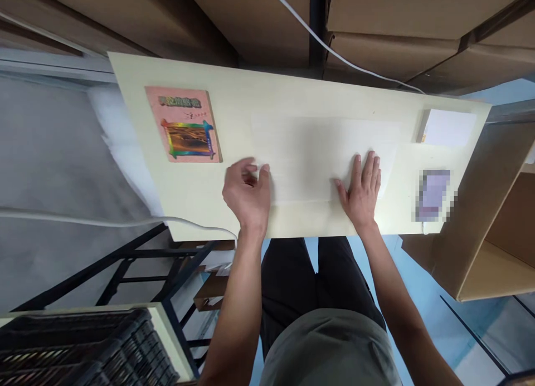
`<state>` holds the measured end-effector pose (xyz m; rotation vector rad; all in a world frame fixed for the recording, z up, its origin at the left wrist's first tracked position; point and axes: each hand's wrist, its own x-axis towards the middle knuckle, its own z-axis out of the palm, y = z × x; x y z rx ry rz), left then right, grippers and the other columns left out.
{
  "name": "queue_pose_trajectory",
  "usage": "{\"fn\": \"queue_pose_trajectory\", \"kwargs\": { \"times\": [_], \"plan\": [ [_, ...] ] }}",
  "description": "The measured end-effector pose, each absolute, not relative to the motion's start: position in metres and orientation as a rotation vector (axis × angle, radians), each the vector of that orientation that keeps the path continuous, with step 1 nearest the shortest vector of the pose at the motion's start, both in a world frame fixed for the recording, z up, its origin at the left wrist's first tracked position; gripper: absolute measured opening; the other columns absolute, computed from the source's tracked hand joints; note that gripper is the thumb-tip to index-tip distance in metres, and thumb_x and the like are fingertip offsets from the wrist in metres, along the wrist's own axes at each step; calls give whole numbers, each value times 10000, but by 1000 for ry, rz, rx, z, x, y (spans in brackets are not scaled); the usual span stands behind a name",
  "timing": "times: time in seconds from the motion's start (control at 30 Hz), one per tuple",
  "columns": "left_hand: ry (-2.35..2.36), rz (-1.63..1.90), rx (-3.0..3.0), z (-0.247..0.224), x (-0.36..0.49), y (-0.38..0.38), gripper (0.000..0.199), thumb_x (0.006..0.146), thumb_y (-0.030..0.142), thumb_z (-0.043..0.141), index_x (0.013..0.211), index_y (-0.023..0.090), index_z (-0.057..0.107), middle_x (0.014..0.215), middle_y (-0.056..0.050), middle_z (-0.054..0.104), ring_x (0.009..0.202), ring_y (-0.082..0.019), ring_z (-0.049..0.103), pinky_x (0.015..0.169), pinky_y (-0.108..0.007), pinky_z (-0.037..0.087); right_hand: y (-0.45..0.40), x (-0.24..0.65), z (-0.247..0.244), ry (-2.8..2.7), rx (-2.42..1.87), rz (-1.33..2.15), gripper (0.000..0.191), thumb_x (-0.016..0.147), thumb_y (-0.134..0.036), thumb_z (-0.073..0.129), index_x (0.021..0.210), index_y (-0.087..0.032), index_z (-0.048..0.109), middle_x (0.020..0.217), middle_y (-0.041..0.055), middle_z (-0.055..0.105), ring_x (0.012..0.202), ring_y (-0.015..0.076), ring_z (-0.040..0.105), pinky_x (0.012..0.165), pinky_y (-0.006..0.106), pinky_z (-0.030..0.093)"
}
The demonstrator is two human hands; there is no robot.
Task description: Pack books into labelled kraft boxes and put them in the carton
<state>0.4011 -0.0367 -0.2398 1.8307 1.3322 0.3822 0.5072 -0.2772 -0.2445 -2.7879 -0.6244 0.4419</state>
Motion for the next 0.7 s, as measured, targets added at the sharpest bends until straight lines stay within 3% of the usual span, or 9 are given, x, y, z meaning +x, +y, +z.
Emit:
{"fn": "queue_pose_trajectory", "kwargs": {
  "times": [0.1, 0.23, 0.43, 0.6, 0.7],
  "plan": [
    [1188, 457, 1891, -235, 405, -50, 531, 869, 351, 915, 1351, 236, 725, 1315, -110, 678, 1141, -267, 689, 1032, -433, 609, -272, 505, -240, -621, -2816, 404, 859, 1145, -612, 504, 1845, -183, 249, 1918, 212, 206, 1798, 450, 138, 1379, 763, 275],
    [829, 291, 1932, -241, 415, -75, 353, 997, 383, 795, 1322, 254, 747, 1384, -148, 668, 1328, -324, 659, 1089, -463, 608, -253, 497, -237, -695, -2801, 407, 809, 1156, -590, 477, 1841, -210, 275, 1914, 189, 240, 1803, 422, 140, 1387, 750, 272],
    [720, 191, 1924, -252, 427, -77, 188, 1019, 276, 758, 1204, 257, 781, 1325, -118, 711, 1136, -272, 722, 1009, -422, 631, -231, 485, -247, -751, -2816, 429, 704, 1173, -504, 425, 1800, -187, 383, 1907, 190, 266, 1799, 393, 178, 1404, 704, 257],
    [834, 318, 1765, -226, 409, -15, 216, 998, 248, 785, 1212, 277, 788, 1275, -78, 732, 1025, -228, 727, 893, -363, 631, -210, 479, -230, -651, -2801, 361, 708, 1154, -497, 450, 1800, -216, 371, 1895, 183, 295, 1789, 435, 182, 1372, 782, 263],
    [1132, 484, 1703, -217, 381, 42, 297, 952, 275, 858, 1236, 280, 773, 1293, -70, 704, 1078, -239, 722, 867, -358, 615, -164, 469, -220, -633, -2620, 365, 625, 1141, -477, 503, 1723, -252, 507, 1783, 181, 483, 1718, 429, 353, 1352, 731, 364]
  ]
}}
